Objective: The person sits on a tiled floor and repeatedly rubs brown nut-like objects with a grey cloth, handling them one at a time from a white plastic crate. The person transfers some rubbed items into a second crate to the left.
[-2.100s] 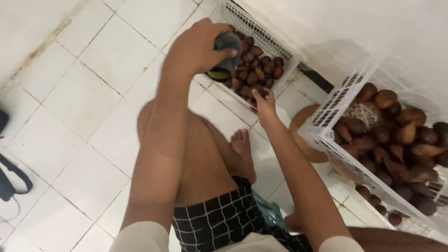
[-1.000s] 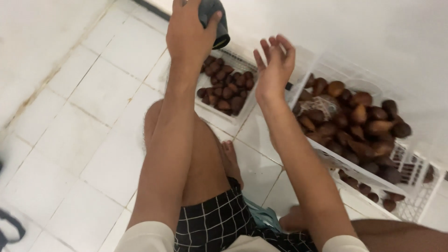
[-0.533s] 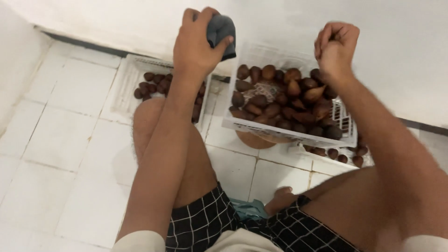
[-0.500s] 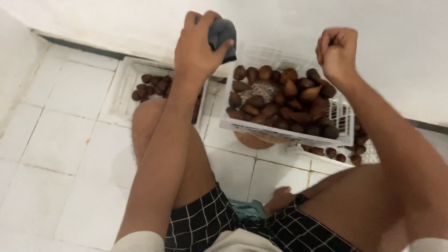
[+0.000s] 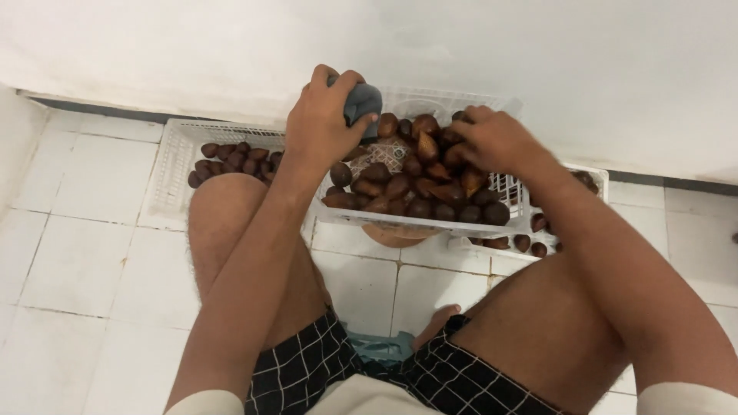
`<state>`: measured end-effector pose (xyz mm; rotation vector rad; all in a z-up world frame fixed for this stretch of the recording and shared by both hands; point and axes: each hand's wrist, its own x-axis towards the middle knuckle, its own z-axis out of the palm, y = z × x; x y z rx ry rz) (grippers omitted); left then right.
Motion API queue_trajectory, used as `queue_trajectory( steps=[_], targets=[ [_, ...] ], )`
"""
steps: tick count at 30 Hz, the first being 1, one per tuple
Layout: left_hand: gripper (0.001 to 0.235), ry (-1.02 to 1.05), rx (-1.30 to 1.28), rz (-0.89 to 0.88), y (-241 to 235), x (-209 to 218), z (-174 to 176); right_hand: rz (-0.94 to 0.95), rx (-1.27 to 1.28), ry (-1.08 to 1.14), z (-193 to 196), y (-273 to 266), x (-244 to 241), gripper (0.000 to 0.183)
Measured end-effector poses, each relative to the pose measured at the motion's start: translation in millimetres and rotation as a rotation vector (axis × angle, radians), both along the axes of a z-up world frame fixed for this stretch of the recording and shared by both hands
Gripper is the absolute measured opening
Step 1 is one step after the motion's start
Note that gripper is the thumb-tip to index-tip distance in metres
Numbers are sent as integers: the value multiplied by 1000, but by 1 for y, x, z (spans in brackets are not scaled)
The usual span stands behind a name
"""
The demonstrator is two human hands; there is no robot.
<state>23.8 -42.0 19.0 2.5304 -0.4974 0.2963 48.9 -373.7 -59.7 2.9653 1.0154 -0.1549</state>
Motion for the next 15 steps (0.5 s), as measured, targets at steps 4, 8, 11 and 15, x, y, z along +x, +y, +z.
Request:
queue_trajectory(
  steps=[4, 8, 11, 15],
  targets=[
    [40, -50, -21, -49, -7, -3, -6, 68, -1, -57, 1, 39, -4, 74],
    [41, -26, 12, -16, -16, -1, -6, 203, -117, -147, -26, 50, 6, 58],
    [41, -7, 33, -1, -20, 3, -11, 223, -188, -193, -34, 51, 11, 52],
    [41, 15, 51, -1, -22, 3, -14, 243, -251, -259, -33, 48, 16, 60]
  ],
)
